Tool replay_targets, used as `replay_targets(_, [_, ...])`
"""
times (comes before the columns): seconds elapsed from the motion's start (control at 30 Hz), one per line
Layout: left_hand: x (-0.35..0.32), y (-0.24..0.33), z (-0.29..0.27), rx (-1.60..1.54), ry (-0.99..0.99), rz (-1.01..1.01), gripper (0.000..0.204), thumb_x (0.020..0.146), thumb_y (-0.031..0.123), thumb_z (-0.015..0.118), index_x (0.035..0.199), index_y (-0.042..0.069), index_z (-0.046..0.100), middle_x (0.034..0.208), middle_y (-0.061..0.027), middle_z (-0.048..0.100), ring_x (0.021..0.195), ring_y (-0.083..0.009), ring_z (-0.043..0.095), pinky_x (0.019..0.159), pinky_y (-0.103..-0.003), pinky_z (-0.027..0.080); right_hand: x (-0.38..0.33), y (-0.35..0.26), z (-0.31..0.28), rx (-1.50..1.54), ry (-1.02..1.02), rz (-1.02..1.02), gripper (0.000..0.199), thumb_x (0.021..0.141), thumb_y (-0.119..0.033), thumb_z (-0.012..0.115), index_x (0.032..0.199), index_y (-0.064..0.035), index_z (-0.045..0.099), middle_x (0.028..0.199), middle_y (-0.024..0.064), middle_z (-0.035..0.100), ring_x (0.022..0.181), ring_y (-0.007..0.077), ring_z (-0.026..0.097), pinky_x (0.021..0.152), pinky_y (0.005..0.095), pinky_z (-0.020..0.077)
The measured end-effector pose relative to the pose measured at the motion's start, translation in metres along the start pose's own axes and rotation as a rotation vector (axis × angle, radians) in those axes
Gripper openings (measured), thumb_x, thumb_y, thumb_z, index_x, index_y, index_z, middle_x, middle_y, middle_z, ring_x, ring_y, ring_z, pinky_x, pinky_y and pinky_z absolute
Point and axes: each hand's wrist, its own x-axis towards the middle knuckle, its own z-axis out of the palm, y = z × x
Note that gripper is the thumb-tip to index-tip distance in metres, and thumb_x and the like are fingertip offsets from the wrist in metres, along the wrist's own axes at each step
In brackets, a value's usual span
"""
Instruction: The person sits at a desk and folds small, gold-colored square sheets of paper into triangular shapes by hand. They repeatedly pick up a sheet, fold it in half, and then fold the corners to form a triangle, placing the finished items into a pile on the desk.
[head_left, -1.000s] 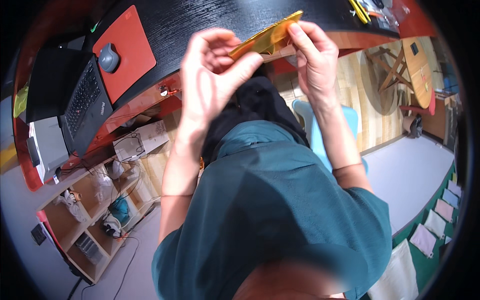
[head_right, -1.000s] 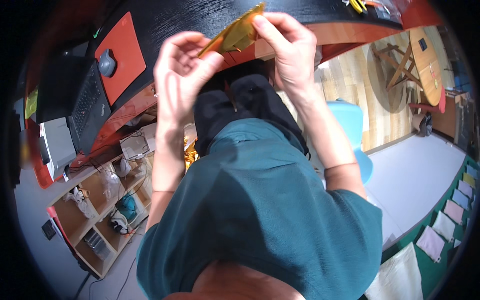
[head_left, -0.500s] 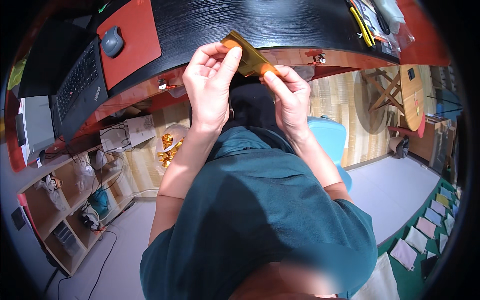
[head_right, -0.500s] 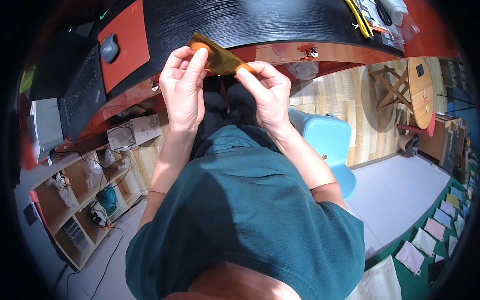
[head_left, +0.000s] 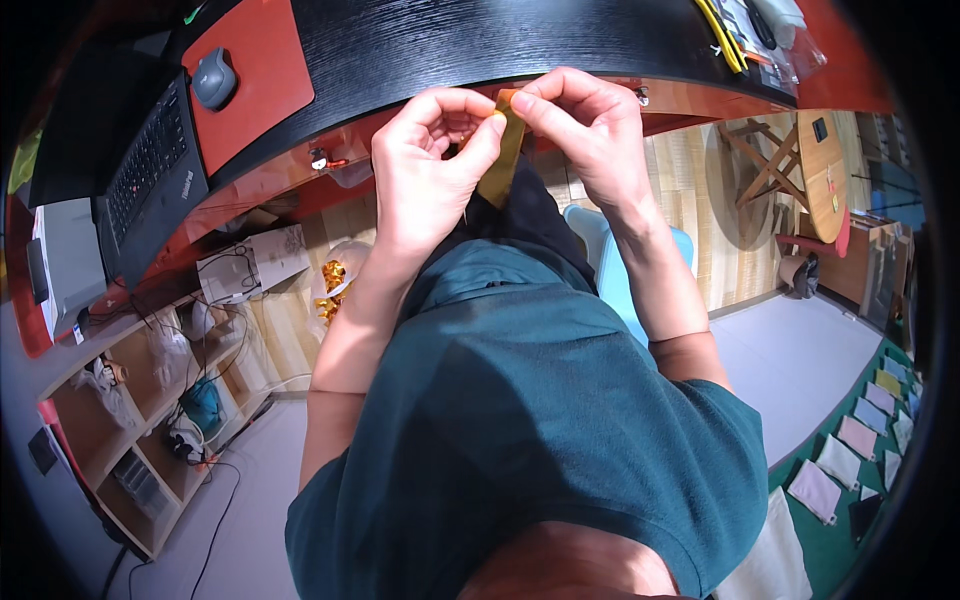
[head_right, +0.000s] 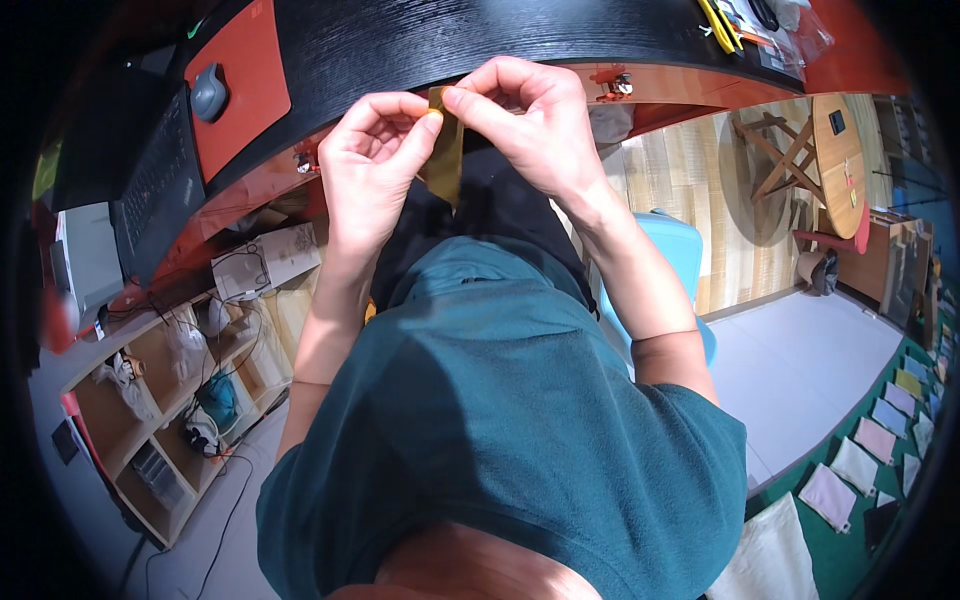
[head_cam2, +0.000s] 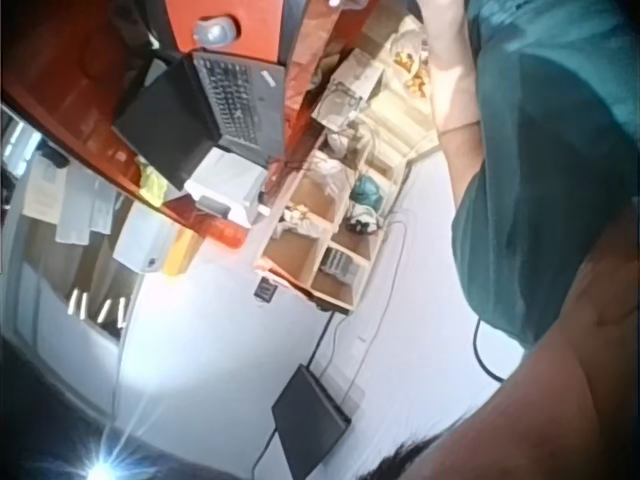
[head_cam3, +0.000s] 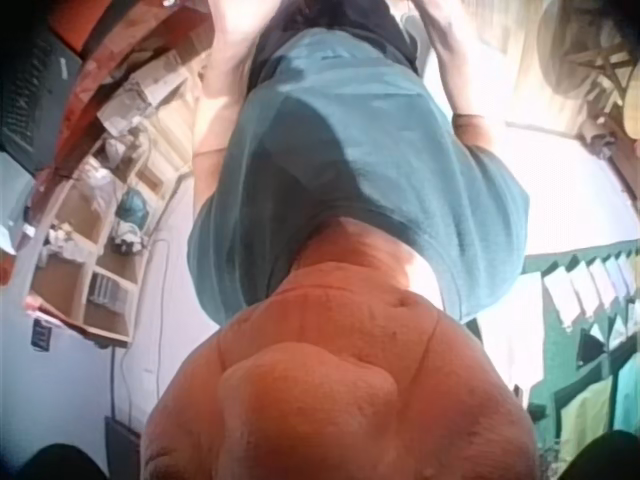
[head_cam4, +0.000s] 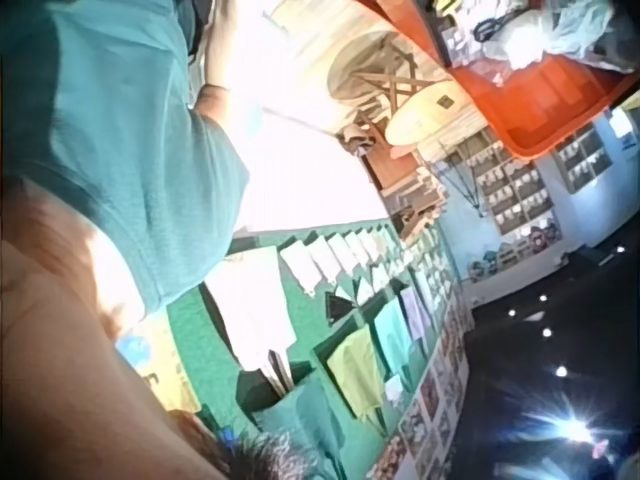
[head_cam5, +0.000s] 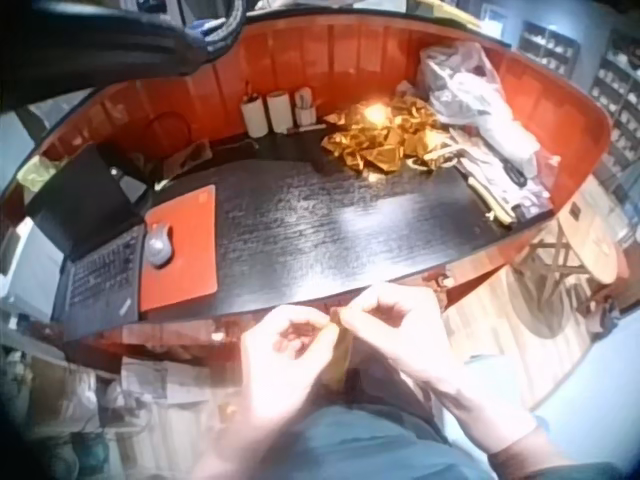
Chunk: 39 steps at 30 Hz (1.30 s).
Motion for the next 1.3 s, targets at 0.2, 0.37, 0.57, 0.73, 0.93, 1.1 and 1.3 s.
replay_targets(0.2, [-0.001,0.003,-0.007,0.548,-0.068,0.333,0.018,0.093,-0.002,0.076,0.111,0.0,0.077,0.105,-0.0046,0.071,0.094,-0.0094,0.068,0.082,-0.022,0.056,0.0,0.004,-0.003,0.108,0.011,0.072,0.02,0.098,-0.018,0.073,0.093,0.001,0.078,0.085,0.0046,0.075,0.077,0.0077,0.067,0.072,0.0228,0.0533])
replay_targets(0.37, [0.0,0.005,-0.008,0.502,-0.029,0.276,0.018,0.09,0.0,0.078,0.108,0.002,0.078,0.101,-0.0074,0.074,0.085,-0.0111,0.069,0.076,-0.024,0.056,0.0,0.003,-0.004,0.033,-0.002,0.031,0.013,0.097,-0.013,0.074,0.1,-0.0007,0.078,0.09,0.0034,0.074,0.082,0.0073,0.067,0.077,0.0233,0.0541])
replay_targets(0.57, [0.001,0.001,-0.009,0.347,-0.04,0.14,0.013,0.091,0.001,0.076,0.105,0.001,0.078,0.101,-0.0067,0.073,0.08,-0.0092,0.067,0.07,-0.023,0.055,0.003,0.001,-0.011,-0.329,-0.08,-0.375,0.015,0.094,-0.01,0.076,0.106,-0.0015,0.076,0.093,0.0036,0.071,0.086,0.0112,0.068,0.08,0.0267,0.0551])
replay_targets(0.73, [-0.002,0.006,-0.009,0.391,-0.059,0.08,0.013,0.091,0.001,0.076,0.104,-0.001,0.077,0.098,-0.0056,0.073,0.081,-0.0086,0.068,0.072,-0.023,0.055,0.005,-0.007,-0.015,-0.443,-0.18,-0.304,0.012,0.092,-0.011,0.075,0.097,-0.0002,0.073,0.088,0.0075,0.071,0.084,0.0178,0.069,0.081,0.0298,0.0547])
replay_targets(0.93, [-0.004,0.01,-0.016,0.546,-0.082,0.088,0.011,0.083,0.005,0.079,0.093,0.001,0.076,0.081,-0.0065,0.073,0.072,-0.0126,0.07,0.067,-0.027,0.056,0.002,-0.004,-0.01,-0.563,-0.253,-0.418,0.009,0.085,-0.007,0.074,0.091,-0.0035,0.067,0.086,0.005,0.067,0.085,0.0196,0.062,0.084,0.0341,0.0496])
replay_targets(1.1, [0.0,0.019,-0.022,0.744,-0.174,0.371,0.01,0.077,0.004,0.079,0.084,0.002,0.073,0.078,-0.0077,0.071,0.067,-0.0193,0.069,0.063,-0.03,0.055,0.006,-0.007,-0.001,-0.54,-0.262,-0.46,0.012,0.081,-0.012,0.072,0.084,-0.0025,0.065,0.075,0.0053,0.065,0.07,0.018,0.063,0.074,0.0328,0.0498])
replay_targets(1.3, [-0.002,0.02,-0.022,0.703,-0.239,0.363,0.01,0.076,0.005,0.079,0.082,0.003,0.071,0.078,-0.0073,0.07,0.07,-0.0202,0.069,0.064,-0.031,0.055,0.008,-0.012,-0.012,-0.448,-0.432,-0.271,0.009,0.079,-0.008,0.068,0.083,-0.0003,0.063,0.07,0.0017,0.058,0.066,0.0096,0.054,0.064,0.0269,0.0488])
